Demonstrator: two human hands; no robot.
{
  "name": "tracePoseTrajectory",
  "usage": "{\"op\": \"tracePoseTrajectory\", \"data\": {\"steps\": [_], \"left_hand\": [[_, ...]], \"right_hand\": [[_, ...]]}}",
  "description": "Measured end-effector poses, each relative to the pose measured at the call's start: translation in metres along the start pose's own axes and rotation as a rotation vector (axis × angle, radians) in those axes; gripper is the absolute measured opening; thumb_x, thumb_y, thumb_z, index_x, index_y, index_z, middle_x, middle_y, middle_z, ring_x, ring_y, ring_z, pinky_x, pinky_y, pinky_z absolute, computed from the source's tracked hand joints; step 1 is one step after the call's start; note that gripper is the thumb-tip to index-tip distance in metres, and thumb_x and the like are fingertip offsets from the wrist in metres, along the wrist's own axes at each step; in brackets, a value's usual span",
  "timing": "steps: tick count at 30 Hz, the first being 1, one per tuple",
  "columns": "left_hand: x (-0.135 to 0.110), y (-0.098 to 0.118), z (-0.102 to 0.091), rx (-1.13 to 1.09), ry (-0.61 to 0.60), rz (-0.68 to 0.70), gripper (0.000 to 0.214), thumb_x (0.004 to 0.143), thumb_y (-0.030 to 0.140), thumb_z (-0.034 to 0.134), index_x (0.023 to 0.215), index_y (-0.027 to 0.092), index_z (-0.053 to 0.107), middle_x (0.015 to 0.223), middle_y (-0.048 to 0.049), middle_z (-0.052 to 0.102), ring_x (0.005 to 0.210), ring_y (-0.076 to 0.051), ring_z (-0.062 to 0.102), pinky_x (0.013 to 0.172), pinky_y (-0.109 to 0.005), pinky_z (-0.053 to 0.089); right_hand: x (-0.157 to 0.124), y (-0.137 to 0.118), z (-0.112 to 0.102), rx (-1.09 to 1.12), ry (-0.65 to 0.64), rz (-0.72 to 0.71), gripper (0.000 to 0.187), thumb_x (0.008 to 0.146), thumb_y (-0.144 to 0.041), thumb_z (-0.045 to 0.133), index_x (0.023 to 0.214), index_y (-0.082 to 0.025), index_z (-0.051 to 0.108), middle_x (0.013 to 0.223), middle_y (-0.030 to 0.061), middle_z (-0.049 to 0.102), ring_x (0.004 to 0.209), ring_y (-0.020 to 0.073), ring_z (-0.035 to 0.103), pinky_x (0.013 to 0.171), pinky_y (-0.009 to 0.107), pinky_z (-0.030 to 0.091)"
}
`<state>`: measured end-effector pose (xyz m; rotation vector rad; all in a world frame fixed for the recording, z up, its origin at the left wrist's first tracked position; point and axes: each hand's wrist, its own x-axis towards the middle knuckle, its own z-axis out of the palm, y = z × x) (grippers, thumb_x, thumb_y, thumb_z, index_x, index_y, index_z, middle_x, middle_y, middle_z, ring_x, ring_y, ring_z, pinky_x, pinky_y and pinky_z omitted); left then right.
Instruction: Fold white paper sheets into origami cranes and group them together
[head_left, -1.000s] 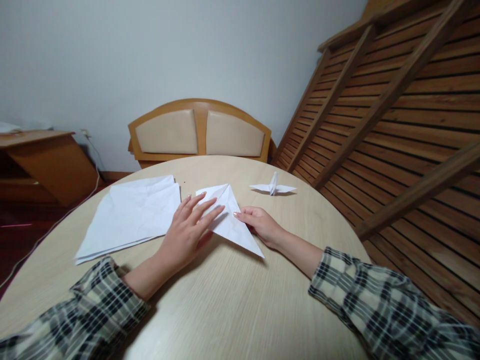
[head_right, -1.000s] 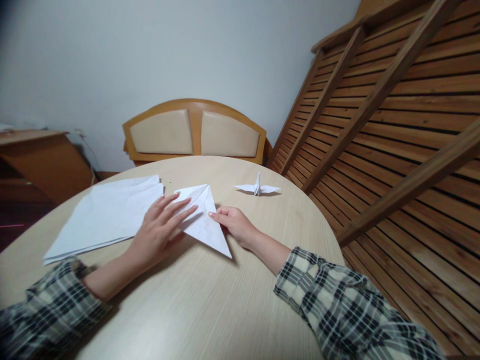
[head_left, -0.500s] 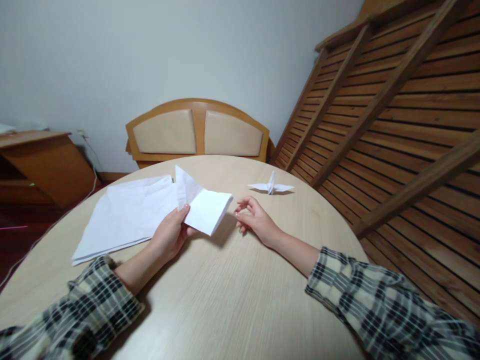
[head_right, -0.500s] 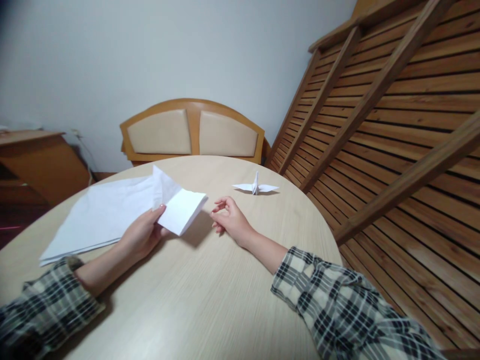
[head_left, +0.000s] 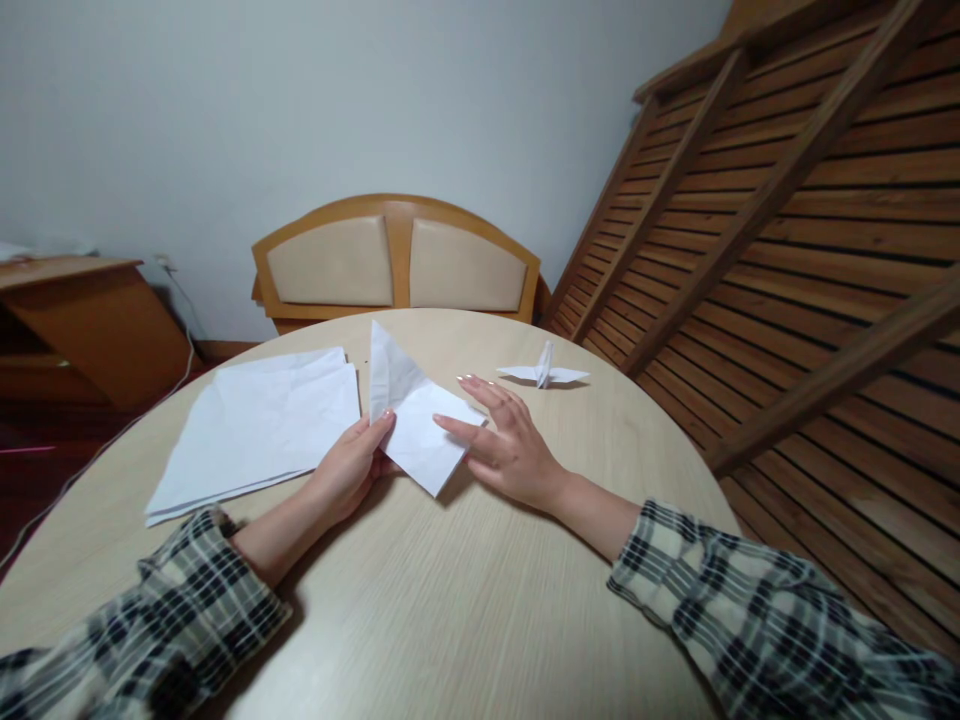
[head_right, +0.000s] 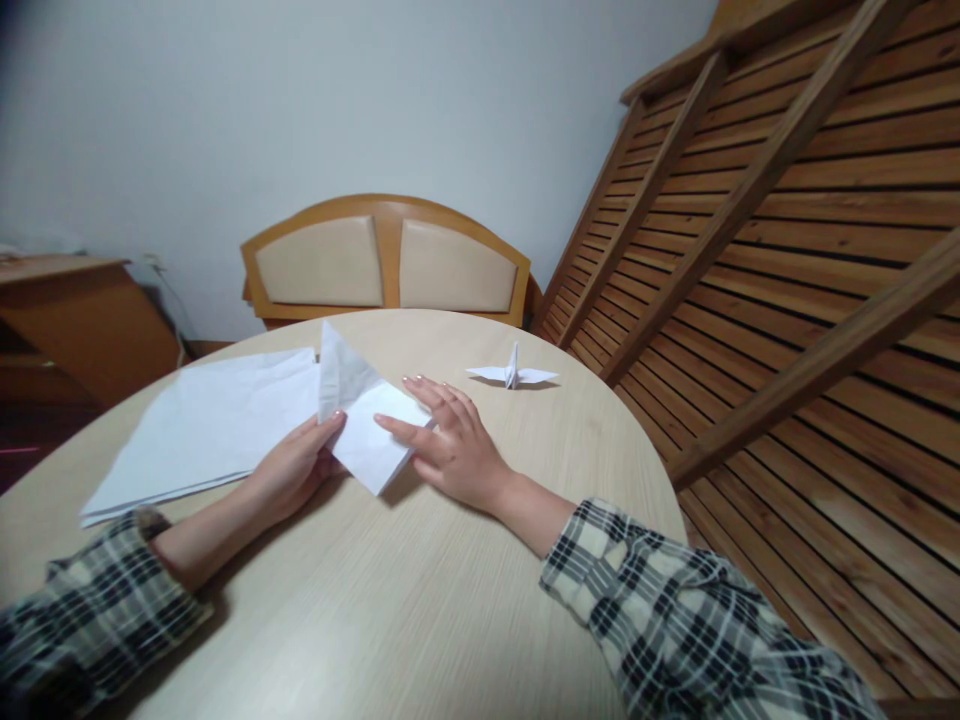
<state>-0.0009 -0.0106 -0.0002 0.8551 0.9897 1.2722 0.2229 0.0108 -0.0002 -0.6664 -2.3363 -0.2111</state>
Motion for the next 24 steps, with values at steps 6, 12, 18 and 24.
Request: {"op": "tracePoseTrajectory", "data": {"steps": [6,12,18,24], "left_hand": [[0.000,-0.001,-0.002,-0.013,-0.042,-0.008,0.021,0.084,0.028,0.066,0.097,0.012,0.065,0.089,-0.0086,0.074,0.070,-0.017,0.069,0.060,-0.025,0.059],[0.000,0.002,-0.001,-0.009,-0.092,-0.033,0.021,0.085,0.030,0.065,0.098,0.013,0.065,0.091,-0.0113,0.074,0.074,-0.022,0.072,0.061,-0.029,0.061],[-0.004,0.005,0.003,0.034,-0.147,-0.054,0.025,0.092,0.030,0.055,0.104,0.010,0.064,0.109,-0.0176,0.071,0.086,-0.024,0.072,0.067,-0.031,0.061],[-0.003,0.001,0.000,0.066,-0.222,-0.053,0.030,0.089,0.036,0.060,0.103,0.011,0.068,0.105,-0.0170,0.073,0.092,-0.027,0.071,0.074,-0.035,0.059]], "right_hand": [[0.003,0.001,-0.002,0.034,-0.022,-0.002,0.031,0.086,-0.023,0.062,0.114,-0.035,0.068,0.153,0.0001,0.036,0.142,0.0261,0.029,0.114,0.053,0.025],[0.001,0.005,0.006,0.330,0.036,0.244,0.024,0.088,-0.018,0.058,0.100,-0.031,0.074,0.149,0.0022,0.043,0.135,0.0248,0.042,0.109,0.052,0.033],[0.001,0.007,0.017,0.765,0.076,0.552,0.019,0.089,-0.032,0.058,0.094,-0.025,0.075,0.128,0.0079,0.062,0.122,0.0213,0.055,0.107,0.045,0.037],[0.007,0.006,0.018,0.866,0.086,0.740,0.024,0.082,-0.043,0.064,0.075,-0.022,0.072,0.081,0.0040,0.068,0.082,0.0187,0.060,0.080,0.034,0.045]]}}
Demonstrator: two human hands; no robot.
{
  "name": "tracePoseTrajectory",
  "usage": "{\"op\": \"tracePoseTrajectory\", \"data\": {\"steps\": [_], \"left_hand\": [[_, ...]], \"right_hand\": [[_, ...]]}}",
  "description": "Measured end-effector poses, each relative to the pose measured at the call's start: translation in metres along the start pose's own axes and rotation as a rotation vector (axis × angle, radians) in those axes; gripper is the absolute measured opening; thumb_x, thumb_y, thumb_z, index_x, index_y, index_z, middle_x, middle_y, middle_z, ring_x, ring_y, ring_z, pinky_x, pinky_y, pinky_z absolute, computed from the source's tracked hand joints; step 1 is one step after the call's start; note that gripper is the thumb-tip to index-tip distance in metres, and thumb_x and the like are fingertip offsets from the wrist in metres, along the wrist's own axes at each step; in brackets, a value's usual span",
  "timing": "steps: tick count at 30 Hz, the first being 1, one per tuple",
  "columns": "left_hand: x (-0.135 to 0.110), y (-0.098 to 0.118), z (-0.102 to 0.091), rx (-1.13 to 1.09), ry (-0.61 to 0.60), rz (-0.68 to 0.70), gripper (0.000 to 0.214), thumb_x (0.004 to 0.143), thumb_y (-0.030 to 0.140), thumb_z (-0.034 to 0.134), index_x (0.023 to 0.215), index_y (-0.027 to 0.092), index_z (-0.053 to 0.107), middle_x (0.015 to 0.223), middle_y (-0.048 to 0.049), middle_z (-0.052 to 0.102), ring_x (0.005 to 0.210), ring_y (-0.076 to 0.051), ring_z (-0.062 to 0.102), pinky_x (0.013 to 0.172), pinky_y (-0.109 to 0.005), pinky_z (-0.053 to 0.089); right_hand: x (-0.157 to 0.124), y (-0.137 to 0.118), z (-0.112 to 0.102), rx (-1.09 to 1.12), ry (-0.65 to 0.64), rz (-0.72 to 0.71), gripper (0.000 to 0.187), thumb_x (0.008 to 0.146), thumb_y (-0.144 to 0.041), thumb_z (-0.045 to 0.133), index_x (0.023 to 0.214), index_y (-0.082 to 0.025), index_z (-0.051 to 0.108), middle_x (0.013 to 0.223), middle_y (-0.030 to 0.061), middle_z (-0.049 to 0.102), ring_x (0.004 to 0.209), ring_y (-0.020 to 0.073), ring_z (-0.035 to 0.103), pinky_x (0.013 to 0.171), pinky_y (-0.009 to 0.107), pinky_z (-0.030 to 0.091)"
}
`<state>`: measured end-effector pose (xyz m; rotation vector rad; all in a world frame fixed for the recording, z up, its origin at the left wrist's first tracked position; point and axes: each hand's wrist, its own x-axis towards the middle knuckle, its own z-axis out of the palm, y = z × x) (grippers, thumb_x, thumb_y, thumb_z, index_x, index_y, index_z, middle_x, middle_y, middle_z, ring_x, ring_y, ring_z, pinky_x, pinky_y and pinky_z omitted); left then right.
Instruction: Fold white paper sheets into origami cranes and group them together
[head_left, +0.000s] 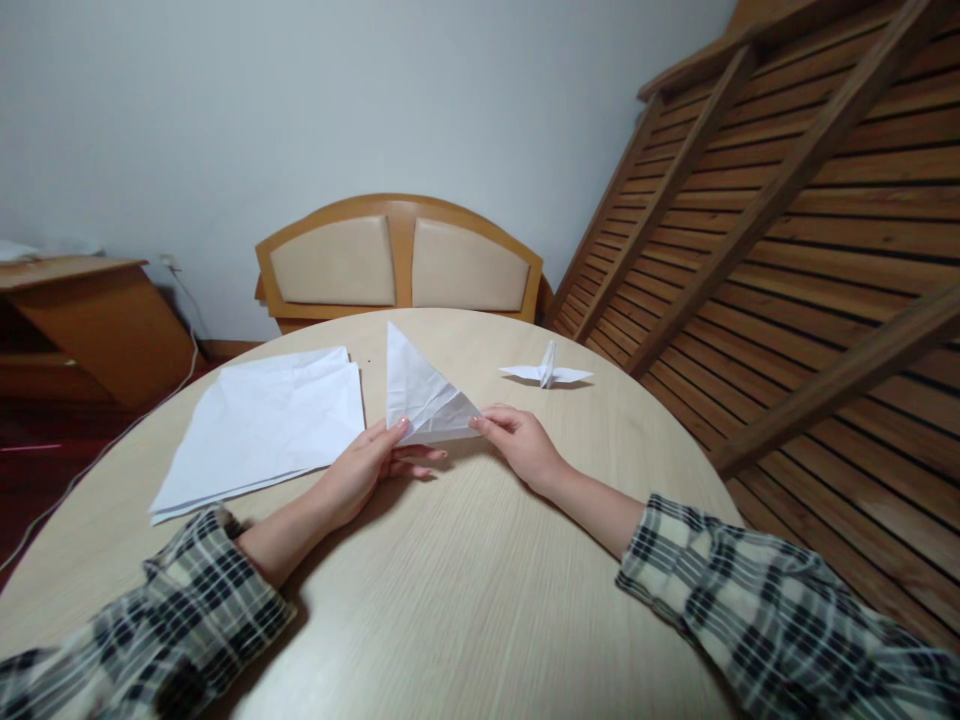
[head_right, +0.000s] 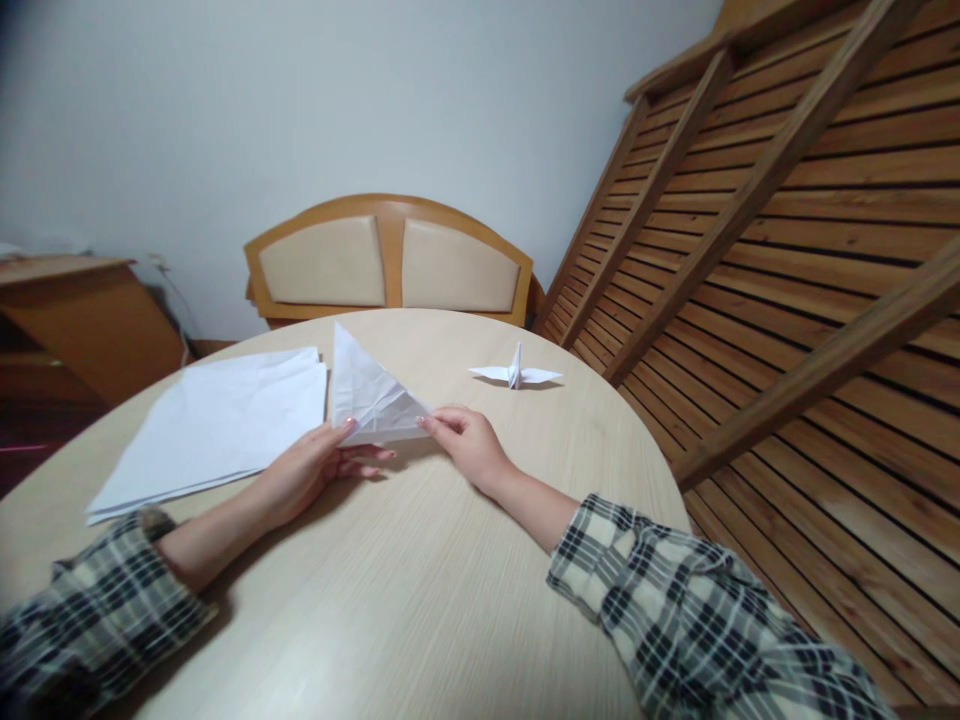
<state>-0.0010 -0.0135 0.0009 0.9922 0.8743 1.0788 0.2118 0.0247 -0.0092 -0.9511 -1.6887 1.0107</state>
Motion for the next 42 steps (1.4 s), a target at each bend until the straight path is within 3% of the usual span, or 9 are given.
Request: {"op": "tracePoseTrajectory", "data": {"steps": [3,7,14,20,23,28,33,38,42], "left_hand": [[0.000,-0.001,-0.001,0.022,-0.029,0.009,0.035,0.087,0.041,0.062,0.106,0.012,0.069,0.108,-0.0167,0.073,0.096,-0.028,0.071,0.077,-0.036,0.058],[-0.001,-0.002,-0.001,0.070,-0.045,0.020,0.039,0.087,0.048,0.059,0.105,0.015,0.071,0.111,-0.0157,0.072,0.095,-0.029,0.071,0.077,-0.037,0.057],[-0.002,-0.004,-0.003,0.184,0.004,0.072,0.025,0.076,0.034,0.074,0.092,0.015,0.071,0.091,-0.0135,0.076,0.082,-0.024,0.071,0.067,-0.029,0.056],[-0.002,-0.001,-0.001,0.146,0.047,0.043,0.024,0.077,0.038,0.073,0.079,0.014,0.067,0.077,-0.0122,0.076,0.063,-0.017,0.069,0.062,-0.025,0.053],[-0.001,-0.002,-0.002,0.171,0.072,0.065,0.024,0.077,0.038,0.073,0.076,0.014,0.067,0.075,-0.0118,0.076,0.062,-0.016,0.068,0.062,-0.025,0.053],[-0.001,-0.002,-0.004,0.312,0.042,0.065,0.024,0.078,0.037,0.070,0.075,0.013,0.068,0.065,-0.0059,0.071,0.060,-0.015,0.066,0.056,-0.023,0.049],[-0.003,0.001,0.004,0.451,-0.051,0.029,0.027,0.073,0.040,0.071,0.070,0.014,0.066,0.063,-0.0015,0.068,0.057,-0.014,0.064,0.060,-0.026,0.053],[-0.004,0.000,0.006,0.485,-0.084,0.029,0.030,0.075,0.043,0.069,0.072,0.014,0.065,0.059,-0.0015,0.068,0.050,-0.012,0.061,0.053,-0.024,0.050],[-0.004,0.000,0.002,0.506,-0.006,0.069,0.036,0.081,0.045,0.064,0.063,0.016,0.058,0.045,0.0022,0.059,0.037,-0.007,0.048,0.039,-0.018,0.037]], "right_hand": [[-0.001,-0.002,0.001,0.039,0.000,0.072,0.026,0.079,-0.045,0.066,0.074,-0.020,0.070,0.075,0.0026,0.065,0.074,0.0167,0.056,0.073,0.031,0.042],[-0.002,-0.002,0.001,0.056,0.021,0.054,0.024,0.077,-0.043,0.068,0.076,-0.019,0.066,0.075,0.0013,0.062,0.071,0.0152,0.053,0.068,0.029,0.040],[-0.004,-0.002,0.003,0.057,0.029,0.006,0.022,0.078,-0.039,0.068,0.079,-0.020,0.056,0.074,-0.0013,0.055,0.068,0.0133,0.051,0.063,0.027,0.038],[-0.008,-0.008,0.006,0.027,0.004,-0.006,0.023,0.081,-0.038,0.066,0.078,-0.021,0.050,0.074,-0.0019,0.055,0.069,0.0133,0.054,0.063,0.027,0.040],[-0.009,-0.007,0.006,0.082,-0.023,0.044,0.026,0.080,-0.037,0.066,0.090,-0.022,0.047,0.070,-0.0034,0.058,0.066,0.0132,0.056,0.059,0.025,0.039],[-0.009,-0.004,0.004,0.092,-0.162,0.133,0.050,0.079,-0.035,0.067,0.120,-0.020,0.044,0.066,-0.0046,0.060,0.056,0.0112,0.053,0.051,0.022,0.034],[-0.010,-0.009,0.011,0.138,-0.261,0.161,0.038,0.074,-0.037,0.072,0.100,-0.016,0.053,0.081,0.0020,0.064,0.066,0.0129,0.059,0.056,0.023,0.042],[-0.011,-0.014,0.014,0.001,-0.176,0.108,0.029,0.078,-0.043,0.067,0.082,-0.017,0.054,0.072,-0.0010,0.057,0.061,0.0110,0.051,0.051,0.022,0.036],[-0.011,-0.013,0.014,-0.015,-0.108,0.074,0.034,0.084,-0.051,0.057,0.077,-0.018,0.052,0.067,-0.0017,0.051,0.059,0.0111,0.047,0.049,0.022,0.033]]}}
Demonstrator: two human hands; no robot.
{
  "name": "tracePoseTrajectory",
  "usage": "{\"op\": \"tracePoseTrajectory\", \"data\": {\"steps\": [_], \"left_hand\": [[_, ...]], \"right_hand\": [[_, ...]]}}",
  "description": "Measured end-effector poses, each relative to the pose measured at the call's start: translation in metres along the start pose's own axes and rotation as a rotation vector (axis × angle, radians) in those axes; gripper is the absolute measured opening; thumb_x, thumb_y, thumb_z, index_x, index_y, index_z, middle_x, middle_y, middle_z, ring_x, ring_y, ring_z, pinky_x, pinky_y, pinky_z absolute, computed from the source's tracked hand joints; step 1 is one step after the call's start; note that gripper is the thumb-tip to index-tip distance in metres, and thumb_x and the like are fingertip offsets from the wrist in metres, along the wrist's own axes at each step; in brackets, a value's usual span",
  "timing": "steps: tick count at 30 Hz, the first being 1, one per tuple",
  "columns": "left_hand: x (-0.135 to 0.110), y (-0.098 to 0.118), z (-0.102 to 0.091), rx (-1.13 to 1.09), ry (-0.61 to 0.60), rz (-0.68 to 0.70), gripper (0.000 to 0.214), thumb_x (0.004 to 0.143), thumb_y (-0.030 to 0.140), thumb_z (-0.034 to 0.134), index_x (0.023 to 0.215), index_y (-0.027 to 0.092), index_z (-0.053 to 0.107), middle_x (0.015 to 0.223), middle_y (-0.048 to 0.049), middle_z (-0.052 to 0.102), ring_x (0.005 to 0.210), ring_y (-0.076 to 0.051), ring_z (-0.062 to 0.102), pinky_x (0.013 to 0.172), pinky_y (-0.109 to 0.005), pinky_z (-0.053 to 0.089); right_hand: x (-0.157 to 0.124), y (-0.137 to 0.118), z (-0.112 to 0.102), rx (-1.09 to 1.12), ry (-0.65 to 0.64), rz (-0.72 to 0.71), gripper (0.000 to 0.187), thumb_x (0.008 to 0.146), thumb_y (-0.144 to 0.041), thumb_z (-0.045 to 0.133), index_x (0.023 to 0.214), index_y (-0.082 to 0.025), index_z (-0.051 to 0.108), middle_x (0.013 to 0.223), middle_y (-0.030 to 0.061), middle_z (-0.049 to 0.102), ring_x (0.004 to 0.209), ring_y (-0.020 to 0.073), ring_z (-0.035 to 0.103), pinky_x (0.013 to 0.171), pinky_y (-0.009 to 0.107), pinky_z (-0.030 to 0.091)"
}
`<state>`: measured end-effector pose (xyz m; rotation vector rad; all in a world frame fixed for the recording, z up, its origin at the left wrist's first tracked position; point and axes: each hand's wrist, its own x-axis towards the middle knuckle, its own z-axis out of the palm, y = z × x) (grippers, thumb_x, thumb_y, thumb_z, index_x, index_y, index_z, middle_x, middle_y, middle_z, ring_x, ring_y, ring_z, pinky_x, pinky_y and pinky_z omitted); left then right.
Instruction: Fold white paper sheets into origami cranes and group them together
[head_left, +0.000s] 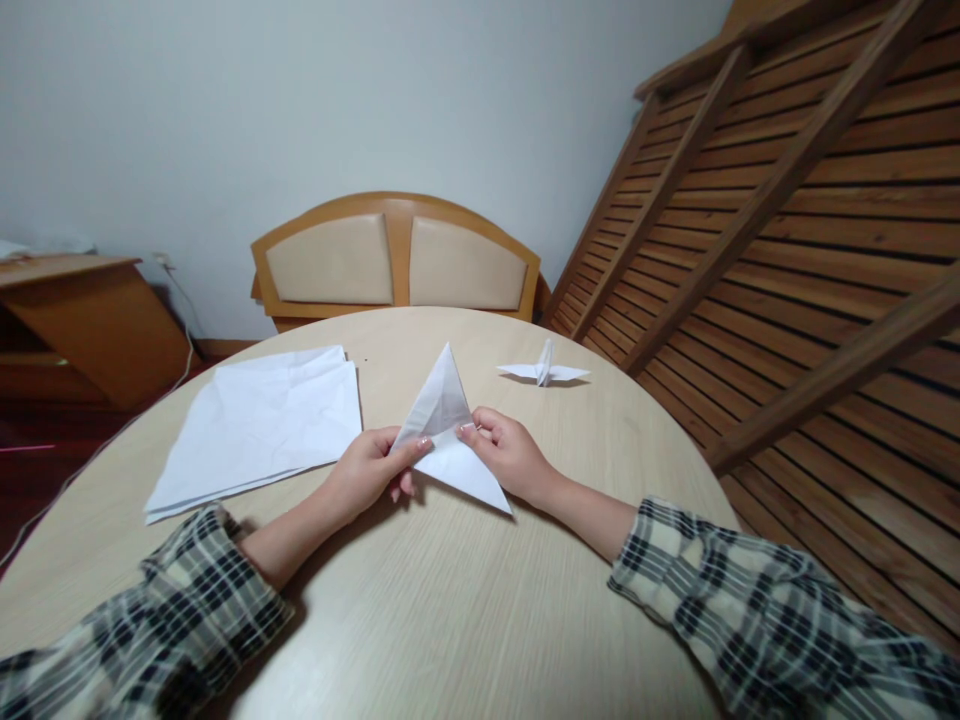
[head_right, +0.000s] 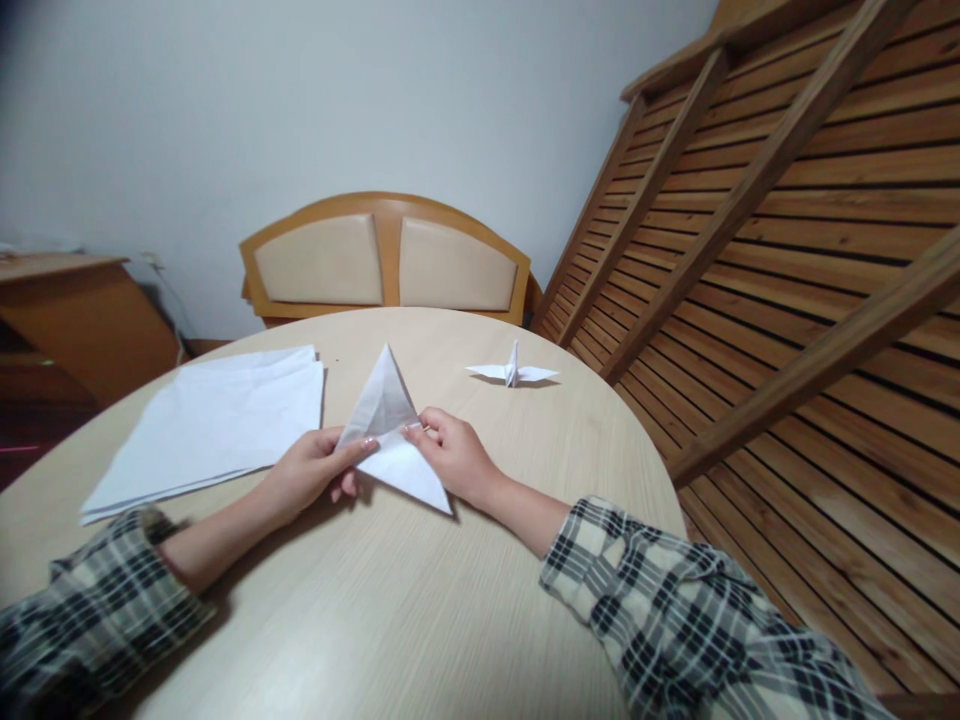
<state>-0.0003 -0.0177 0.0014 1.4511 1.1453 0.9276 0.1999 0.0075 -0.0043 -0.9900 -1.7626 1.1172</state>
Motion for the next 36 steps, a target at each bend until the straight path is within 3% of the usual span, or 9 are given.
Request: {"op": "tracePoseTrajectory", "data": {"steps": [6,10,15,20,23,28,33,36], "left_hand": [[0.002,0.000,-0.002,-0.144,0.043,0.063,0.029,0.084,0.039,0.063,0.069,0.015,0.063,0.060,-0.0022,0.068,0.051,-0.008,0.057,0.053,-0.019,0.045],[0.005,-0.003,-0.004,-0.197,0.139,0.041,0.026,0.082,0.039,0.065,0.072,0.015,0.063,0.064,-0.0021,0.070,0.053,-0.009,0.059,0.055,-0.019,0.046],[0.008,-0.005,-0.010,-0.212,0.338,0.084,0.027,0.081,0.039,0.066,0.069,0.015,0.062,0.060,-0.0001,0.067,0.052,-0.008,0.058,0.054,-0.018,0.046],[0.008,-0.002,-0.012,-0.198,0.425,0.111,0.025,0.079,0.038,0.068,0.069,0.015,0.062,0.060,0.0010,0.064,0.053,-0.008,0.058,0.053,-0.018,0.045],[0.008,-0.003,-0.012,-0.199,0.411,0.119,0.027,0.079,0.039,0.068,0.068,0.016,0.061,0.060,0.0014,0.063,0.053,-0.009,0.057,0.054,-0.018,0.044],[0.009,-0.007,-0.013,-0.128,0.301,0.149,0.033,0.085,0.044,0.060,0.066,0.017,0.059,0.057,0.0019,0.060,0.052,-0.009,0.052,0.053,-0.020,0.041],[0.006,-0.006,-0.010,-0.020,0.130,0.219,0.040,0.090,0.046,0.052,0.061,0.019,0.055,0.055,0.0026,0.054,0.053,-0.011,0.048,0.057,-0.023,0.040],[0.005,-0.005,-0.010,0.009,0.069,0.224,0.040,0.091,0.046,0.051,0.062,0.019,0.053,0.056,0.0028,0.052,0.054,-0.011,0.047,0.059,-0.024,0.039]], "right_hand": [[0.004,0.005,-0.002,0.095,0.079,0.026,0.037,0.081,-0.055,0.059,0.078,-0.019,0.052,0.069,-0.0009,0.055,0.061,0.0119,0.052,0.051,0.023,0.037],[0.003,0.004,-0.006,0.158,-0.023,0.110,0.035,0.074,-0.048,0.070,0.079,-0.018,0.052,0.065,-0.0020,0.059,0.056,0.0101,0.053,0.048,0.021,0.036],[0.001,0.004,-0.005,0.265,-0.134,0.142,0.033,0.070,-0.037,0.076,0.080,-0.018,0.050,0.067,-0.0009,0.064,0.056,0.0106,0.060,0.052,0.024,0.048],[0.000,0.003,-0.006,0.166,-0.138,0.147,0.029,0.075,-0.039,0.072,0.081,-0.019,0.051,0.050,-0.0064,0.057,0.038,0.0069,0.048,0.037,0.018,0.036],[-0.001,0.004,-0.008,0.147,-0.145,0.126,0.032,0.079,-0.047,0.069,0.078,-0.019,0.052,0.044,-0.0074,0.053,0.034,0.0063,0.044,0.035,0.018,0.032],[0.001,0.007,-0.009,0.286,-0.128,0.054,0.049,0.084,-0.066,0.052,0.078,-0.018,0.056,0.052,-0.0025,0.058,0.047,0.0097,0.055,0.048,0.022,0.044],[0.001,0.004,-0.009,0.394,-0.119,0.030,0.051,0.083,-0.069,0.051,0.081,-0.019,0.055,0.067,0.0007,0.062,0.062,0.0131,0.060,0.062,0.027,0.049],[-0.001,-0.001,-0.008,0.349,-0.124,-0.004,0.050,0.081,-0.069,0.054,0.083,-0.019,0.056,0.079,0.0028,0.063,0.073,0.0149,0.060,0.071,0.030,0.050]]}}
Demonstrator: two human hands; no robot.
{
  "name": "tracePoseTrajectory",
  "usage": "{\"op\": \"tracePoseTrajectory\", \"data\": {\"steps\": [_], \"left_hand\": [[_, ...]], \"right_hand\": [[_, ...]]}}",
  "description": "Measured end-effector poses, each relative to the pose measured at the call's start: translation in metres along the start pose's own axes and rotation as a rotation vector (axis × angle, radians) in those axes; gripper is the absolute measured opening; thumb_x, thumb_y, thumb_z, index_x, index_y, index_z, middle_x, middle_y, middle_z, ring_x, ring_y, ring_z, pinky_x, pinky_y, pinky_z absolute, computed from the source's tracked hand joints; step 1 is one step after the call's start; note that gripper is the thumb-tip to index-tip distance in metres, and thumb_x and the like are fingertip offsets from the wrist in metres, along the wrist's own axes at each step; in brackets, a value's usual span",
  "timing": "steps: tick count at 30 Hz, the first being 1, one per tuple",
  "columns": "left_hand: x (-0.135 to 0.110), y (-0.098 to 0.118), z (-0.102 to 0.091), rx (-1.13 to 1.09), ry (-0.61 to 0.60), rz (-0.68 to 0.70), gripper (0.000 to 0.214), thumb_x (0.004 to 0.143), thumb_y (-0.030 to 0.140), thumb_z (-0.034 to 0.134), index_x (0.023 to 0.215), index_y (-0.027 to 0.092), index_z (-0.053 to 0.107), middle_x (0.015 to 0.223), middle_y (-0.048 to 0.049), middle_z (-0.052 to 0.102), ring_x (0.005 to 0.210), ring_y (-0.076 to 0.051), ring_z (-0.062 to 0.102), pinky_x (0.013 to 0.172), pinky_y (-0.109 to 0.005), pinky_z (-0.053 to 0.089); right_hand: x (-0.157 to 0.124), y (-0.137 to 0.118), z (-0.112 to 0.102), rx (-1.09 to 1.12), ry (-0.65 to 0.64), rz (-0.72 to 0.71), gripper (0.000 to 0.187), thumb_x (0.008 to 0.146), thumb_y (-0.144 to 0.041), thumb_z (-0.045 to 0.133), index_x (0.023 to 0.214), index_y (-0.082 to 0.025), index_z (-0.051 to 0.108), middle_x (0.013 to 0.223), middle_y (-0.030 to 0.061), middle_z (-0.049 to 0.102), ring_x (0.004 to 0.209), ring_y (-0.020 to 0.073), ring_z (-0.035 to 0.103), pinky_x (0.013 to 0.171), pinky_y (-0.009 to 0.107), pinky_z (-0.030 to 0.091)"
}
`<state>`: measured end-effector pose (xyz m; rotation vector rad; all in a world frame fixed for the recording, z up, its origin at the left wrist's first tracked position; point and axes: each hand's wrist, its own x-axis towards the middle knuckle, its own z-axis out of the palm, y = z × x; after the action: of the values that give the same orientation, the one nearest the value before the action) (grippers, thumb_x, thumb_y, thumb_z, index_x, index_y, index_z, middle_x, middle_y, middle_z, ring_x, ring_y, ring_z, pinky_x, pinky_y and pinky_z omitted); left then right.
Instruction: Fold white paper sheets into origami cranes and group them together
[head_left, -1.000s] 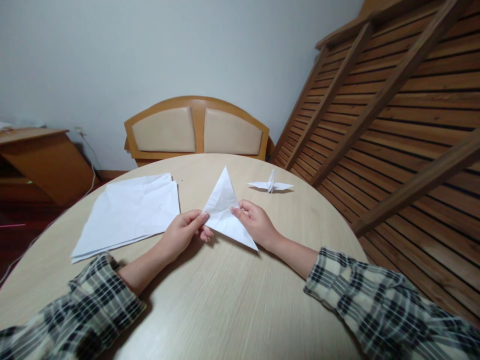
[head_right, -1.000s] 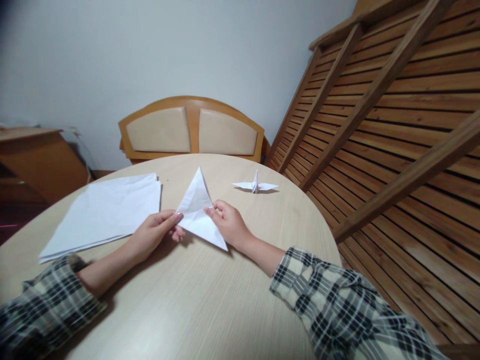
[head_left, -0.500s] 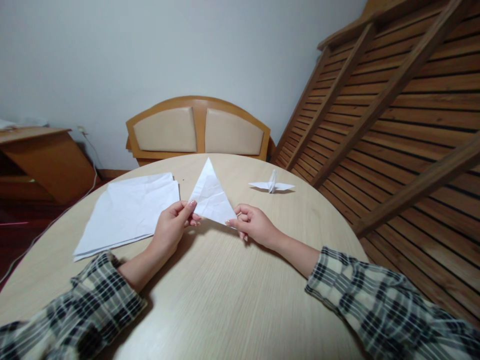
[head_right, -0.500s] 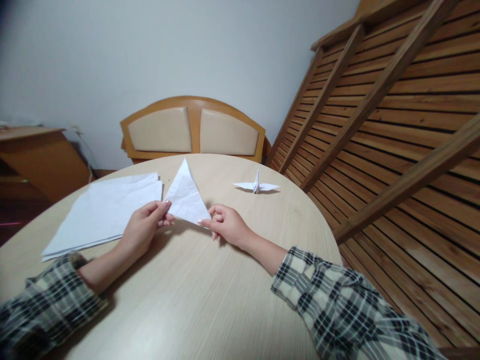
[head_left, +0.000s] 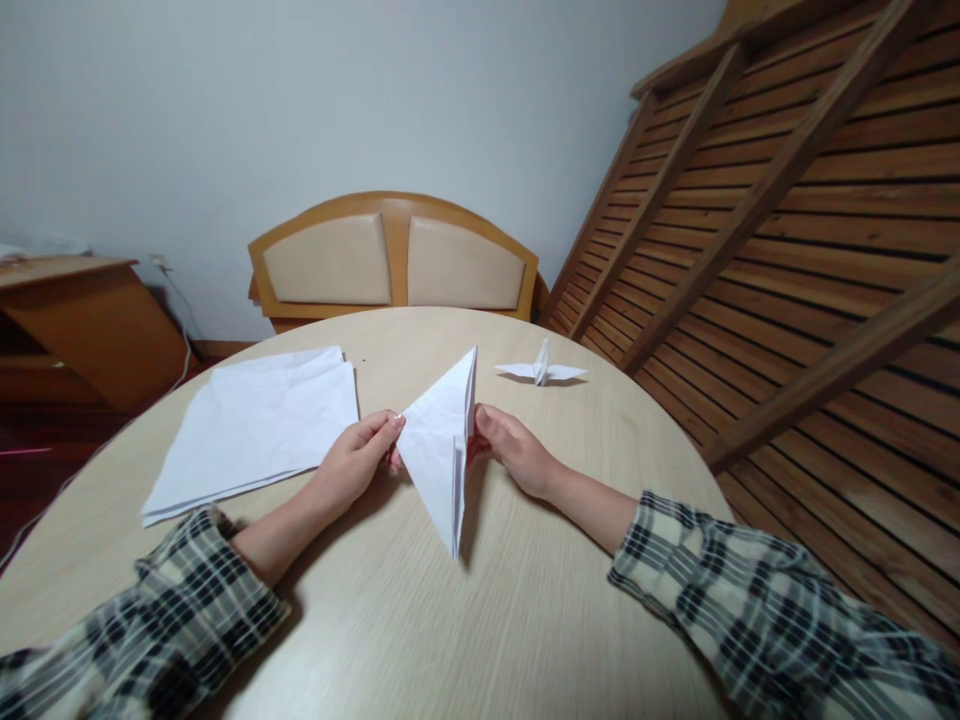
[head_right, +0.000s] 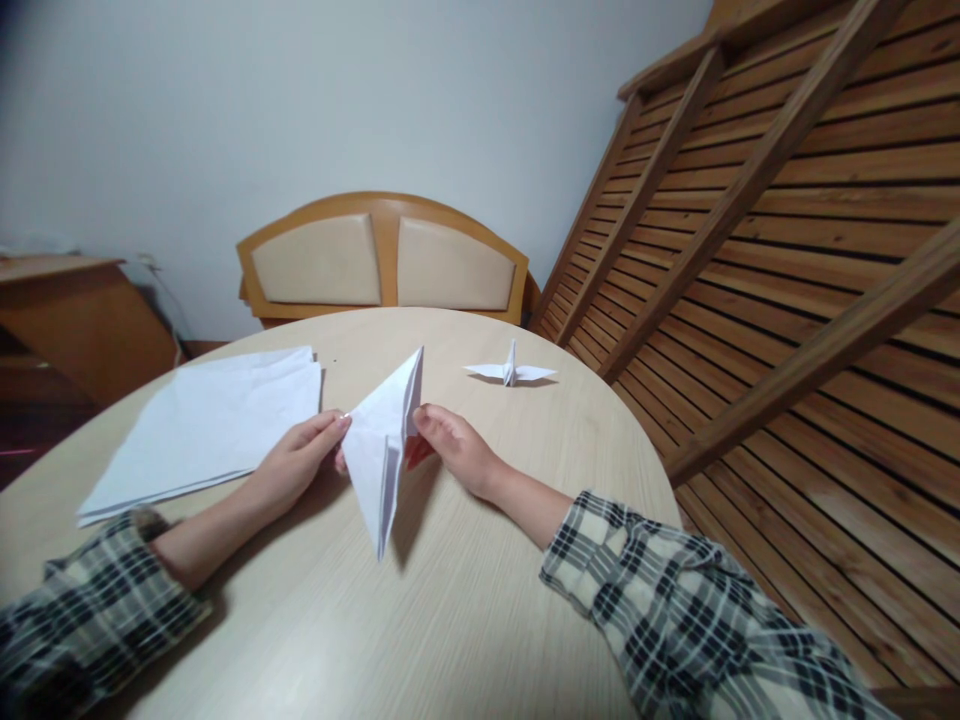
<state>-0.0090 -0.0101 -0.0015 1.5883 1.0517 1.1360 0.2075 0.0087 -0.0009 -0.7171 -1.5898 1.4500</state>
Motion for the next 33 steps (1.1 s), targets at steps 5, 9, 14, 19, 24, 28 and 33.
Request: {"op": "tracePoseTrajectory", "data": {"steps": [5,9,14,19,24,28,33], "left_hand": [[0.000,0.000,-0.002,0.051,-0.032,0.005,0.042,0.092,0.047,0.049,0.060,0.019,0.053,0.056,0.0014,0.052,0.055,-0.013,0.047,0.060,-0.026,0.040],[0.000,-0.001,-0.002,0.027,-0.033,0.009,0.041,0.092,0.045,0.049,0.060,0.019,0.053,0.056,0.0016,0.052,0.056,-0.012,0.048,0.060,-0.025,0.040],[0.000,0.001,0.000,-0.009,-0.043,-0.005,0.042,0.093,0.044,0.050,0.059,0.019,0.053,0.056,0.0018,0.051,0.055,-0.012,0.046,0.060,-0.025,0.039],[0.000,0.001,0.000,-0.015,-0.046,-0.015,0.042,0.093,0.044,0.050,0.059,0.019,0.054,0.056,0.0011,0.053,0.055,-0.012,0.047,0.059,-0.025,0.039],[0.000,0.001,0.001,-0.040,-0.022,-0.023,0.040,0.091,0.044,0.052,0.059,0.019,0.053,0.055,0.0020,0.052,0.054,-0.011,0.047,0.057,-0.024,0.039],[0.000,0.000,0.002,-0.064,0.013,-0.048,0.038,0.089,0.045,0.054,0.061,0.020,0.051,0.054,0.0030,0.051,0.051,-0.011,0.047,0.055,-0.024,0.039],[0.000,-0.004,-0.001,-0.050,-0.002,-0.075,0.028,0.087,0.042,0.058,0.070,0.019,0.054,0.053,0.0041,0.053,0.049,-0.010,0.048,0.053,-0.023,0.038]], "right_hand": [[0.000,-0.004,0.001,-0.079,-0.002,0.002,0.057,0.072,-0.070,0.063,0.095,-0.019,0.060,0.092,0.0059,0.065,0.085,0.0190,0.060,0.078,0.033,0.051],[0.001,-0.002,0.000,-0.091,-0.003,-0.025,0.053,0.076,-0.068,0.061,0.096,-0.018,0.060,0.090,0.0056,0.064,0.082,0.0181,0.060,0.076,0.033,0.051],[0.000,-0.001,0.001,-0.072,-0.007,-0.036,0.051,0.077,-0.068,0.061,0.093,-0.020,0.058,0.085,0.0037,0.062,0.074,0.0160,0.058,0.069,0.031,0.052],[-0.001,-0.005,0.004,-0.105,0.020,-0.066,0.046,0.078,-0.065,0.060,0.081,-0.020,0.055,0.075,0.0005,0.057,0.067,0.0140,0.055,0.064,0.029,0.051],[0.001,-0.003,0.004,-0.116,0.015,-0.115,0.032,0.083,-0.051,0.060,0.092,-0.020,0.059,0.081,0.0018,0.062,0.073,0.0152,0.058,0.068,0.030,0.051],[0.002,0.004,0.001,-0.060,-0.003,-0.068,0.023,0.078,-0.032,0.064,0.097,-0.021,0.058,0.094,0.0031,0.067,0.084,0.0167,0.062,0.077,0.032,0.052],[0.001,0.010,0.004,-0.013,-0.004,0.038,0.028,0.070,-0.020,0.065,0.097,-0.019,0.059,0.096,0.0039,0.071,0.086,0.0191,0.065,0.083,0.039,0.054]]}}
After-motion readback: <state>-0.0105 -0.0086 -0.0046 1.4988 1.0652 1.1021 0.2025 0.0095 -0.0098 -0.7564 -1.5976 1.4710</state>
